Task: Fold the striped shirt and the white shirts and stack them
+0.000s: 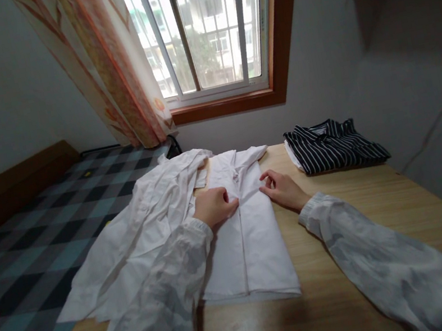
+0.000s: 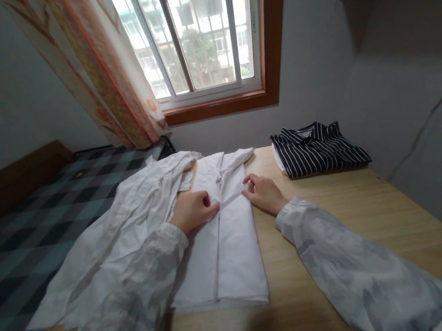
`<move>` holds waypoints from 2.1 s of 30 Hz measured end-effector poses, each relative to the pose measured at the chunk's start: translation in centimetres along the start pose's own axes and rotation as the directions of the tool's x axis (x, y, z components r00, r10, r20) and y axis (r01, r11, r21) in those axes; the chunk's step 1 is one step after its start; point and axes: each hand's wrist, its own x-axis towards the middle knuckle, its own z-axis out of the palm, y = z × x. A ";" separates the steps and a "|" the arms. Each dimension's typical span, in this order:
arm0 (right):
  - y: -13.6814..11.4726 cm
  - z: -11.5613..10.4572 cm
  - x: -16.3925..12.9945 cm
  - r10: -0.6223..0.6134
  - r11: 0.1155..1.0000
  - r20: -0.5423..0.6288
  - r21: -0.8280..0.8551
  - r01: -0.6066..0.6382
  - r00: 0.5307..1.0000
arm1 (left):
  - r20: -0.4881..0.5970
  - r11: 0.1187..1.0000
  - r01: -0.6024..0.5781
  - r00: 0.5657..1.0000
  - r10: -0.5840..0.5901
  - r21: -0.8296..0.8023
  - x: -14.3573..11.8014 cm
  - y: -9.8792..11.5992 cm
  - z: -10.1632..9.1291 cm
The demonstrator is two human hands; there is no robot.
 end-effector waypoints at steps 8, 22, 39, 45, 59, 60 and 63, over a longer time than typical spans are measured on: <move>0.0 0.3 -0.2 -0.027 1.000 0.000 0.006 0.027 1.000 | 0.016 1.000 -0.015 1.000 0.015 -0.005 0.1 0.4 0.3; -0.1 0.3 -0.3 -0.047 0.999 0.003 0.004 0.047 0.999 | 0.123 0.996 -0.065 0.991 0.058 0.057 0.5 -1.4 -2.4; 0.0 0.4 -0.3 -0.070 0.997 0.001 -0.016 0.070 0.998 | 0.448 0.982 -0.104 0.879 0.166 -0.158 0.3 -2.8 -4.3; 0.0 0.3 -0.3 -0.082 0.996 -0.004 -0.026 0.082 0.997 | 0.575 0.991 -0.081 0.808 0.129 -0.109 -0.9 -2.4 -5.0; 3.6 -5.4 -2.1 -0.047 0.997 0.012 -0.057 0.048 0.999 | 0.454 0.855 -0.237 0.765 0.457 -0.461 -1.4 1.0 -1.4; 3.8 -5.8 -2.4 -0.042 0.997 0.017 -0.067 0.043 0.999 | 0.438 0.854 -0.255 0.771 0.463 -0.454 -1.4 1.4 -1.2; 3.6 -6.3 -2.9 -0.119 0.979 0.000 -0.168 0.117 0.993 | 0.292 0.857 -0.306 0.847 0.444 -0.414 -0.7 2.2 -0.9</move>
